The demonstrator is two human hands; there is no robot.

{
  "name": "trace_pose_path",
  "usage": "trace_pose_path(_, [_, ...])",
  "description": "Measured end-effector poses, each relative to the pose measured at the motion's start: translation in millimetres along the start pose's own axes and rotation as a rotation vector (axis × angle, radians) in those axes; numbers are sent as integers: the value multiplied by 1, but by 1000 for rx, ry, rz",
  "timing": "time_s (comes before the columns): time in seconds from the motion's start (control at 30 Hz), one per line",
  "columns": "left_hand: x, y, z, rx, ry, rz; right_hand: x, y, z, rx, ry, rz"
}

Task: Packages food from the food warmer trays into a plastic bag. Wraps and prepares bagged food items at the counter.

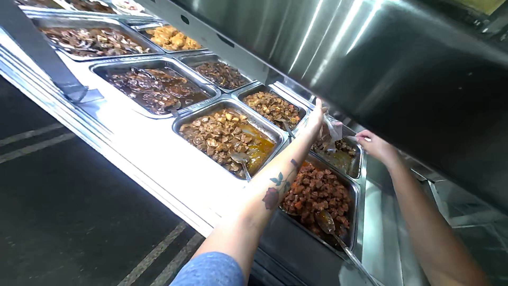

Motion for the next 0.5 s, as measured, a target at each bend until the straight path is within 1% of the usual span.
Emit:
trace_pose_path(0.1, [1,-1,-1,-16,-2,-15,-4,1,3,-216,139,-94])
trace_pose_path(0.17, [2,-1,-3,-26,-5,-11,-5,4,0,-196,207,-141])
trace_pose_path(0.2, [3,-1,-4,-27,-18,-14,-5,7,-3,-128,217,-110])
trace_pose_path(0.3, [6,-4,-9,-7,-52,-24,-2,18,-4,197,227,128])
trace_pose_path(0.33, [9,-6,-12,-5,-35,-27,-1,22,-2,247,215,200])
trace_pose_path(0.4, [12,-7,-20,-36,-41,-29,2,26,4,200,110,331])
trace_pose_path(0.43, [11,-7,-27,-76,-86,-4,4,26,10,132,47,370])
trace_pose_path(0.47, [5,-5,-37,-125,-199,73,6,26,18,44,-13,392])
trace_pose_path(0.5, [-9,-2,-46,-190,-374,209,8,25,27,-31,-64,403])
Point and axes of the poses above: each hand's wrist, its own x-axis towards the middle knuckle, its own z-axis out of the palm, y = z × x, the point moved 2 cm from there along x, towards the middle knuckle, and after that the axes turned 1 degree about z, right-handed, at the moved point
